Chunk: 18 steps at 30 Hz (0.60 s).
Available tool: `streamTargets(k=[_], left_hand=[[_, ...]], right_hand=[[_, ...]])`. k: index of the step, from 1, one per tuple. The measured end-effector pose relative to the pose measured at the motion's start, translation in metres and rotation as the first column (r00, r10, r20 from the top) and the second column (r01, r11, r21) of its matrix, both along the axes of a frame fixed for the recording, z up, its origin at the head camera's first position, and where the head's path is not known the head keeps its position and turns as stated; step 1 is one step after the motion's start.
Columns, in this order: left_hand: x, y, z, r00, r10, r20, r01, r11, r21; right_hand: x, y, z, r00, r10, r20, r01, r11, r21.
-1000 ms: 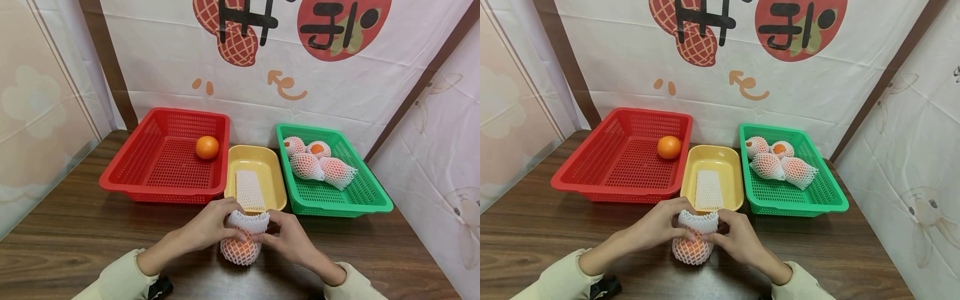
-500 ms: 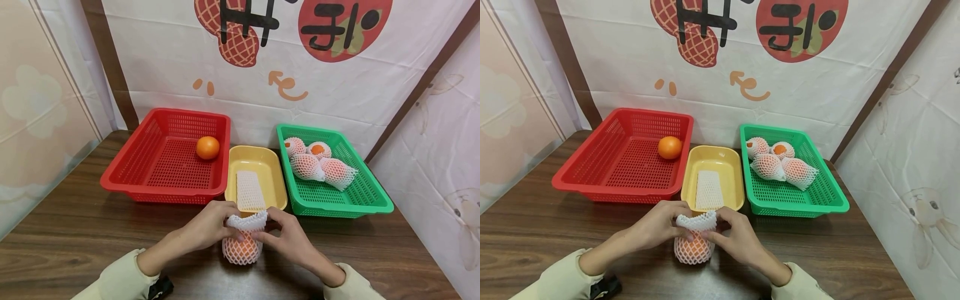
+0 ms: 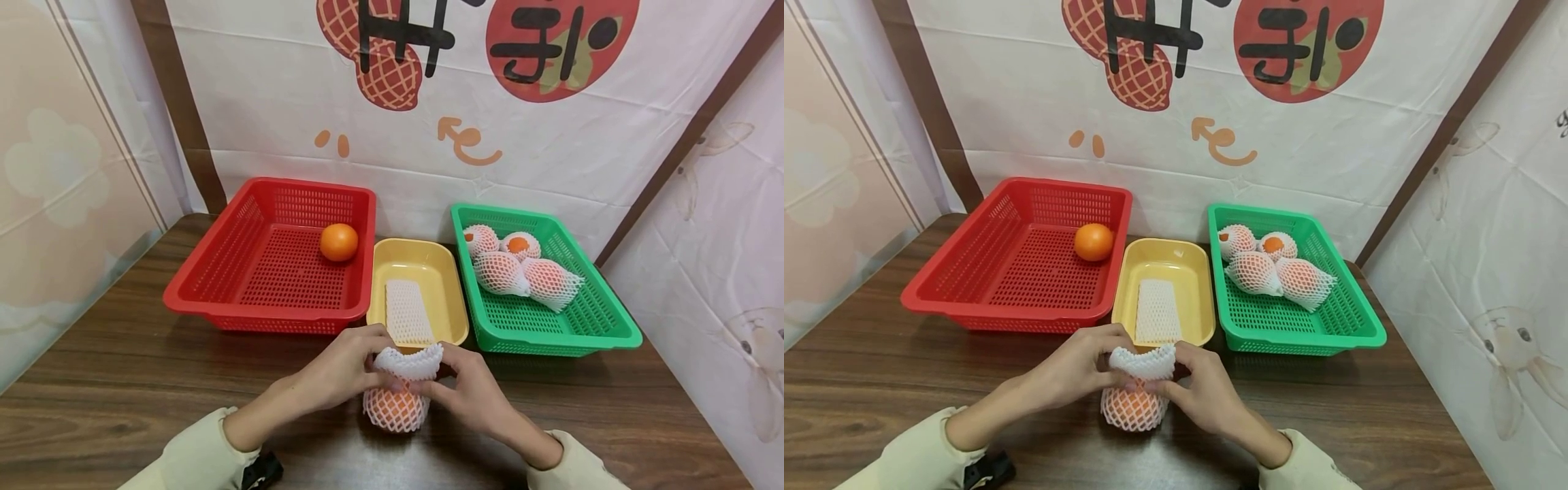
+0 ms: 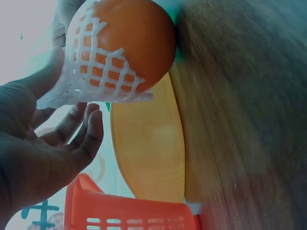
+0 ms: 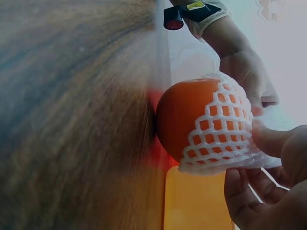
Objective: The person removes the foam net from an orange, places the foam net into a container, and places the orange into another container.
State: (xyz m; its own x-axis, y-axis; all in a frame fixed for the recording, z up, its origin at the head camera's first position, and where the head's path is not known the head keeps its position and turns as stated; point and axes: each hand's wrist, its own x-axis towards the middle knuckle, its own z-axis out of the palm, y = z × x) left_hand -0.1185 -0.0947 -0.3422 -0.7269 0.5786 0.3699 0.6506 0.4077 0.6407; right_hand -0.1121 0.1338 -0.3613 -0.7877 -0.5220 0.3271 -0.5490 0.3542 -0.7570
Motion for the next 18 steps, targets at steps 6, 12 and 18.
streamTargets(k=[6,12,18], left_hand=[[0.000,-0.001,0.002,0.999,-0.014,0.052,0.016,0.999,-0.050],[0.000,0.000,0.003,0.999,0.012,0.045,-0.011,1.000,-0.020],[-0.001,0.000,0.000,1.000,0.006,-0.011,-0.006,1.000,0.001]], right_hand=[[0.000,0.000,0.000,1.000,-0.021,0.023,0.021,1.000,-0.013],[0.000,-0.001,0.001,1.000,0.020,0.015,-0.020,0.999,-0.029],[0.006,-0.006,0.011,0.998,0.039,-0.051,-0.039,0.999,-0.008]])
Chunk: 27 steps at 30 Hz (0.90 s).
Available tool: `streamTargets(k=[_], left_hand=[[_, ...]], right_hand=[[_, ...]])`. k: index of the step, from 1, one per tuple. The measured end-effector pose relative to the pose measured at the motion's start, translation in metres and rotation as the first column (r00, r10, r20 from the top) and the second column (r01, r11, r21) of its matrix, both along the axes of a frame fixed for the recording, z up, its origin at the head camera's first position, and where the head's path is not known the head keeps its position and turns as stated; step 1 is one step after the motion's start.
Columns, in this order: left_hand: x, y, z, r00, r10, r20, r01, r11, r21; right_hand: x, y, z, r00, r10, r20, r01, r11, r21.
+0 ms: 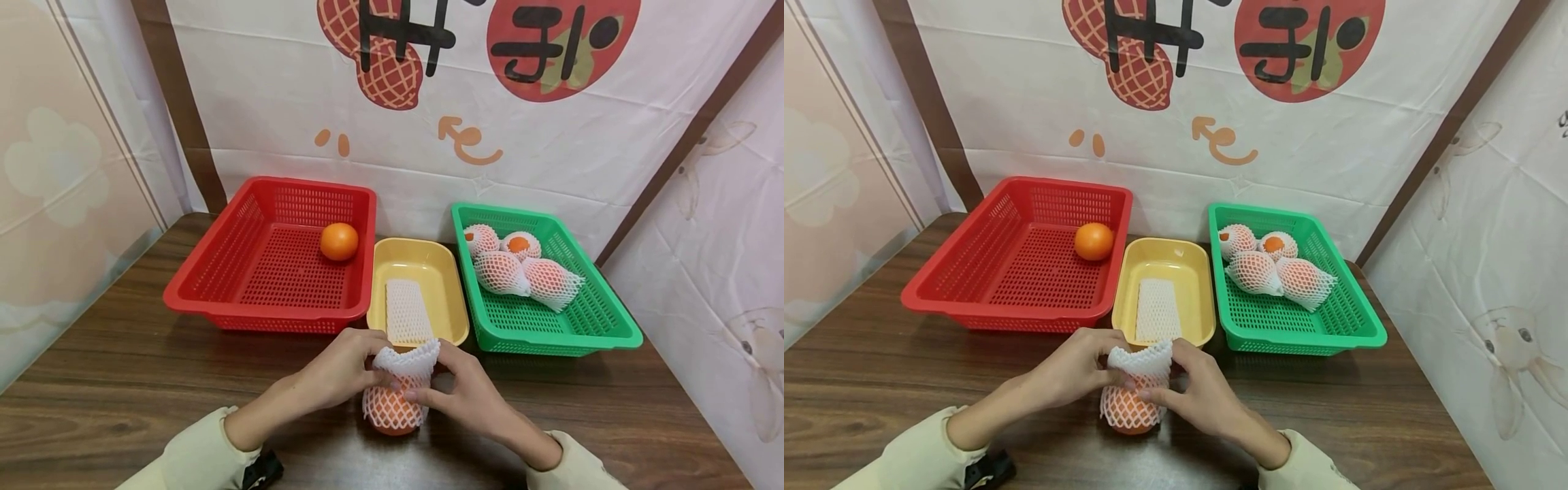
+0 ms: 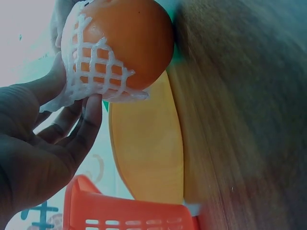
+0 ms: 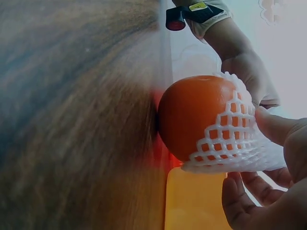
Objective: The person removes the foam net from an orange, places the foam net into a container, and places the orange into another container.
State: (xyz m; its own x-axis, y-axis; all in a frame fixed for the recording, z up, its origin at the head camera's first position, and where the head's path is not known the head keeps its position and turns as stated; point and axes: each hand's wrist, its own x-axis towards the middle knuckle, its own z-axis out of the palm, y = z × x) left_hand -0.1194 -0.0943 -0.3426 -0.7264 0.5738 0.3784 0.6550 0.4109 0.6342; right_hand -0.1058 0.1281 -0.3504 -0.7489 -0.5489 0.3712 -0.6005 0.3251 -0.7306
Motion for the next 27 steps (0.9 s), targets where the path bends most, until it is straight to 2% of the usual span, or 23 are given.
streamTargets(k=[7,12,19,27], left_hand=[[0.000,0.001,0.001,1.000,-0.006,0.016,0.006,1.000,-0.009],[0.000,-0.003,0.005,1.000,-0.026,-0.004,0.026,1.000,-0.018],[0.000,-0.004,0.007,0.997,-0.048,0.057,0.053,0.996,-0.079],[0.000,-0.002,0.005,1.000,-0.026,0.002,0.026,0.998,-0.059]], right_hand=[[0.009,-0.005,0.019,0.999,0.017,0.032,-0.016,1.000,-0.024],[0.009,-0.006,0.020,0.999,0.003,0.035,-0.002,1.000,-0.022],[0.009,-0.006,0.018,1.000,-0.007,0.024,0.007,1.000,-0.021],[0.009,-0.005,0.017,1.000,0.004,0.010,-0.004,1.000,-0.005]])
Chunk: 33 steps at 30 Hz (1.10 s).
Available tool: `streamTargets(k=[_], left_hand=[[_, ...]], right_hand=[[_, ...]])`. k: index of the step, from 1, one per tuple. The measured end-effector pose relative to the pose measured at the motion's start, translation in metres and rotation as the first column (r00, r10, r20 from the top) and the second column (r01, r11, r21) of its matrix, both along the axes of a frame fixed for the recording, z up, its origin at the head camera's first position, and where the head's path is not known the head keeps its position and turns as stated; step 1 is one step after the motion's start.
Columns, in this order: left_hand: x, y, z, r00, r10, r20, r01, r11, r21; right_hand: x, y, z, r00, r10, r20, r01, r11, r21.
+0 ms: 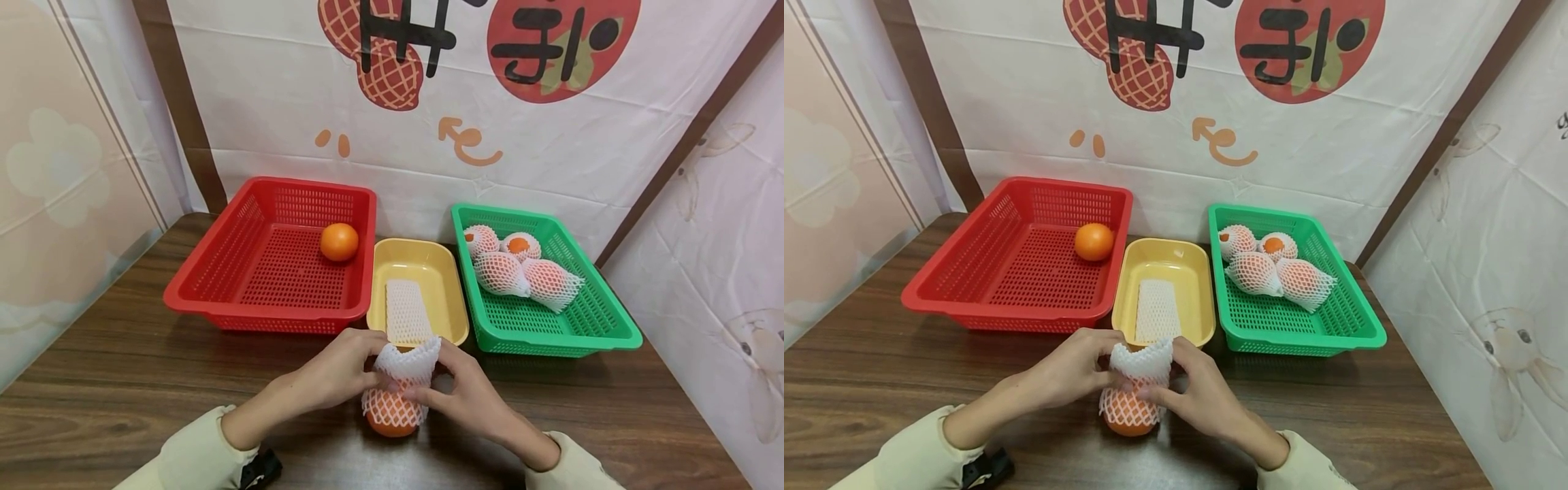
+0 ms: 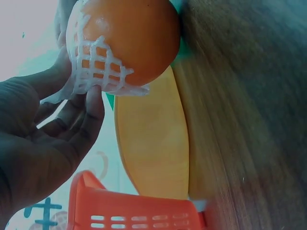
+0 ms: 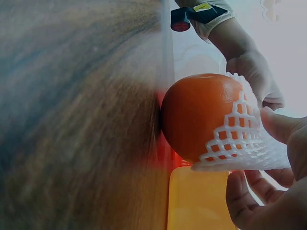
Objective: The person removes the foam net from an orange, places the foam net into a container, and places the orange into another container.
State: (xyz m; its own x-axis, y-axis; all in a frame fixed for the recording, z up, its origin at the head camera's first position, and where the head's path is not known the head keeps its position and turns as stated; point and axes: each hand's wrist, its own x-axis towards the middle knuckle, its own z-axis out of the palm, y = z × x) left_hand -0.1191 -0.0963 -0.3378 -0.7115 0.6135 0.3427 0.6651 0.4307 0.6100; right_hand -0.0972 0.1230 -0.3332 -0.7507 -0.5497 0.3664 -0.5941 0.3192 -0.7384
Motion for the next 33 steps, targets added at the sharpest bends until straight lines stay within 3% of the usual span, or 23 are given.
streamTargets(k=[10,19,26,33], left_hand=[[0.000,0.001,-0.001,1.000,0.003,-0.019,-0.003,1.000,0.007],[0.000,-0.001,-0.001,0.998,-0.015,0.059,0.016,1.000,-0.006],[0.000,0.001,-0.001,1.000,0.000,0.024,0.000,1.000,0.003],[-0.001,0.001,-0.003,1.000,0.005,-0.014,-0.005,0.999,0.036]], right_hand=[[0.001,-0.001,0.000,1.000,0.006,-0.008,-0.006,1.000,-0.018],[-0.006,0.003,-0.017,0.999,-0.024,0.044,0.025,0.999,-0.026],[-0.001,0.000,-0.002,1.000,0.013,0.005,-0.013,0.999,-0.042],[0.000,0.001,0.001,0.999,0.020,-0.025,-0.021,1.000,-0.023]])
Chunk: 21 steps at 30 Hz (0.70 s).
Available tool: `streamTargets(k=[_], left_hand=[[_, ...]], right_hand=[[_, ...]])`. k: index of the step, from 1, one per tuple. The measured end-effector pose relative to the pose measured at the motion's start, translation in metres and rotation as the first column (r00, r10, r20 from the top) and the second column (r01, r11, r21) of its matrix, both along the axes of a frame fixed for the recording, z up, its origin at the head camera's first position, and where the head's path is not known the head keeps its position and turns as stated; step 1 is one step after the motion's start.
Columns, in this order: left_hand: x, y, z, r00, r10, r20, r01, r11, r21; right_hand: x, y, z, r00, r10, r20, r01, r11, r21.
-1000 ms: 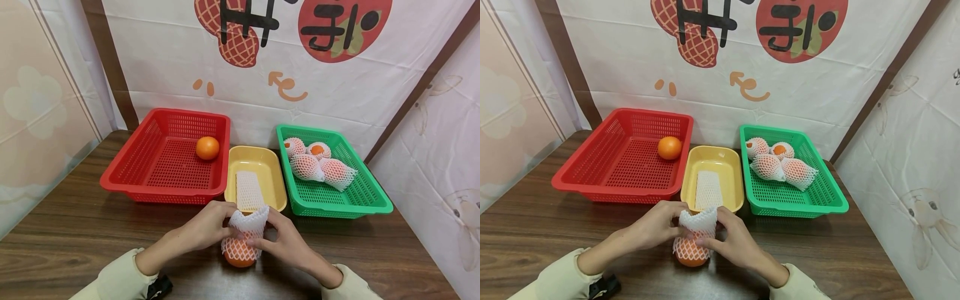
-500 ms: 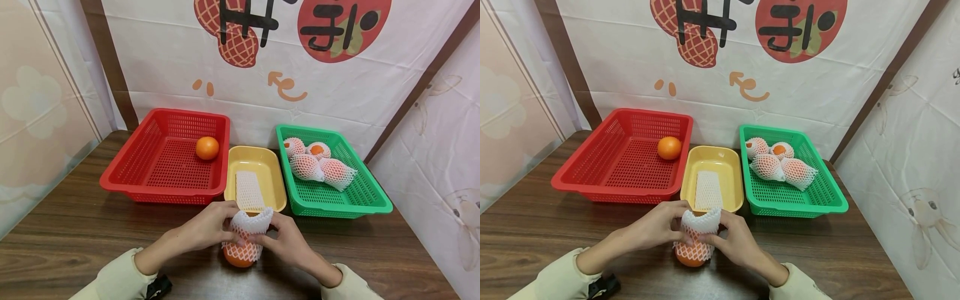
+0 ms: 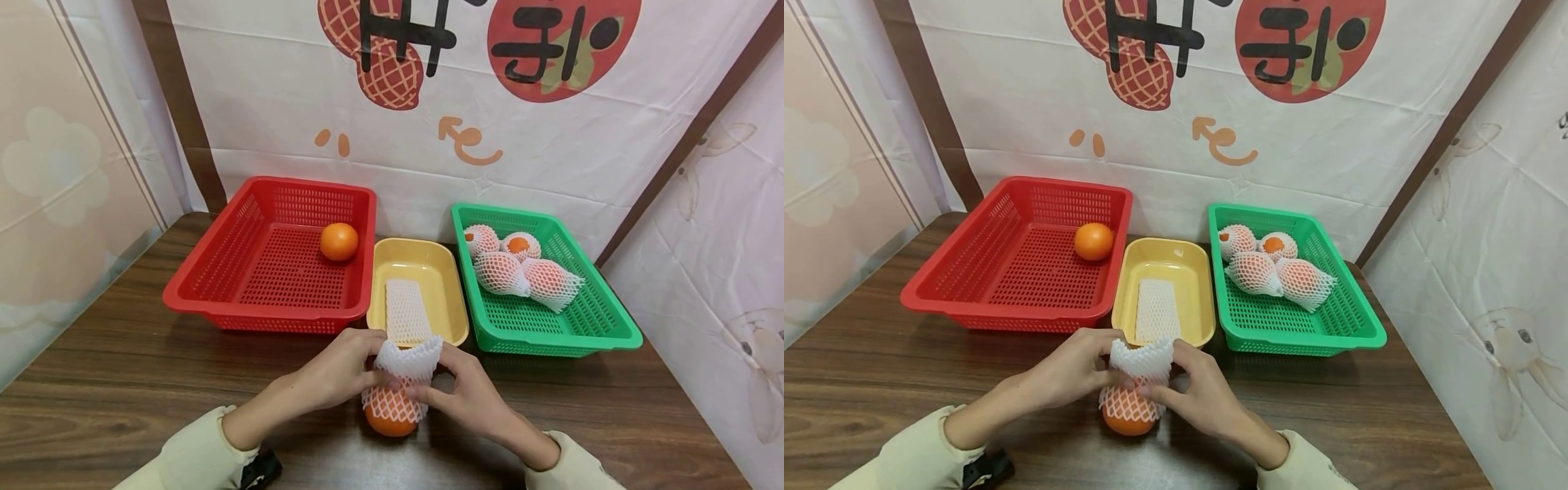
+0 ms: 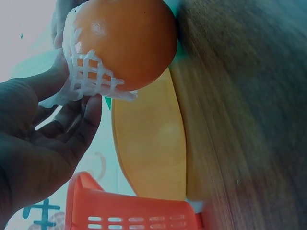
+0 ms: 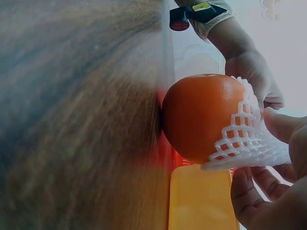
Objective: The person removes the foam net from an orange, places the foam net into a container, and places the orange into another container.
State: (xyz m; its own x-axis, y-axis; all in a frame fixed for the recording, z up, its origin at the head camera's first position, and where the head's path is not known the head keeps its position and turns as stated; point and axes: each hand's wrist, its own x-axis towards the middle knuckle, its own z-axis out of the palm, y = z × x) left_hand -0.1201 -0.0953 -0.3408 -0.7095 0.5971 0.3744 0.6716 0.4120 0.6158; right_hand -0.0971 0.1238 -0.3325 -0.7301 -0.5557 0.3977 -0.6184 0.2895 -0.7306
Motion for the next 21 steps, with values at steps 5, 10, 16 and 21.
streamTargets(k=[5,10,16,21], left_hand=[[0.000,0.001,0.000,1.000,-0.009,0.011,0.009,1.000,0.008],[0.001,0.000,0.000,1.000,-0.006,0.011,0.006,1.000,-0.010],[0.002,0.001,0.001,0.998,-0.002,0.065,0.003,1.000,-0.028],[0.002,0.002,0.001,0.998,-0.006,0.070,0.009,0.999,-0.032]], right_hand=[[-0.002,0.001,-0.005,1.000,0.012,0.002,-0.012,1.000,0.001],[-0.010,0.005,-0.022,1.000,0.008,0.015,-0.008,1.000,-0.006],[-0.015,0.009,-0.031,0.999,0.007,0.032,-0.007,1.000,-0.013],[-0.014,0.009,-0.030,0.999,0.008,0.036,-0.008,1.000,-0.021]])
